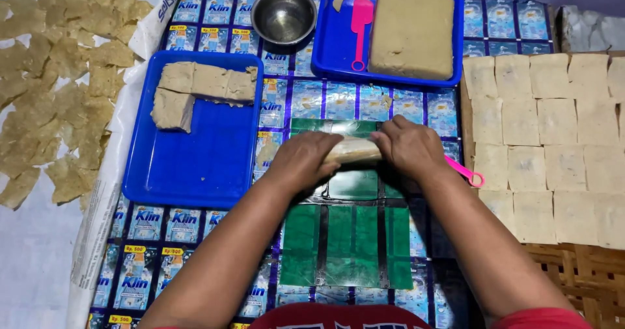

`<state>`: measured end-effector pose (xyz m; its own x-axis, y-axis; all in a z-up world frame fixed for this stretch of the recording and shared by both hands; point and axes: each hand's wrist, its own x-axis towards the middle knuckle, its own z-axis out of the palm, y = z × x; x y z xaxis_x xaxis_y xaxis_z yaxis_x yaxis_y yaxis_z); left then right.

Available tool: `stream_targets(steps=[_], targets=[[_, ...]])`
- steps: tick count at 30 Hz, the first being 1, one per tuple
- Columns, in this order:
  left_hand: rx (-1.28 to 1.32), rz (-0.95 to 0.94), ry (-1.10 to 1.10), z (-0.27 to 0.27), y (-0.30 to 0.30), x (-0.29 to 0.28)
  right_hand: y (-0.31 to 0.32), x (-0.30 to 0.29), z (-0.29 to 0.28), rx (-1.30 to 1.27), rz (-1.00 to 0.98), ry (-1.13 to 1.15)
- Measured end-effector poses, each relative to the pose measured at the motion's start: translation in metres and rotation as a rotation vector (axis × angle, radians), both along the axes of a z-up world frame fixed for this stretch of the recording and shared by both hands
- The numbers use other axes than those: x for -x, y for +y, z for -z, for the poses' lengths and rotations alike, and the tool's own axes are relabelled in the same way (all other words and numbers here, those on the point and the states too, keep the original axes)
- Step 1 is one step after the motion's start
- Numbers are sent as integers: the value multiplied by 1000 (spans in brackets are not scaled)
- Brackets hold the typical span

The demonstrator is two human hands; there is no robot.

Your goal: Rolling out dough with a rolling pin, cutting it into rectangular sheets, and placing them onto a woven drying rack.

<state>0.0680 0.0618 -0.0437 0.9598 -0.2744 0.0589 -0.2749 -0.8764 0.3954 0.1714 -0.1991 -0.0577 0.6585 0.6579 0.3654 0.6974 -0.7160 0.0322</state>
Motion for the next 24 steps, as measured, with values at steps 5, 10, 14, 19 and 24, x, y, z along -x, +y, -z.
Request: stream_targets(steps=[5,10,14,19,24], targets=[[63,-231,-42,35,12,-41,2,-34,45,42,138,98],[-73,-419,-230,69,6,-48,1,-38,51,101,207,198],[-128,-454,-251,77,6,-50,2,-36,51,106,206,186],[-100,-440,-270,70,3,-42,4,-27,46,93,218,219],[-115,-425,-340,72,2,-41,3,-22,51,88,234,163]])
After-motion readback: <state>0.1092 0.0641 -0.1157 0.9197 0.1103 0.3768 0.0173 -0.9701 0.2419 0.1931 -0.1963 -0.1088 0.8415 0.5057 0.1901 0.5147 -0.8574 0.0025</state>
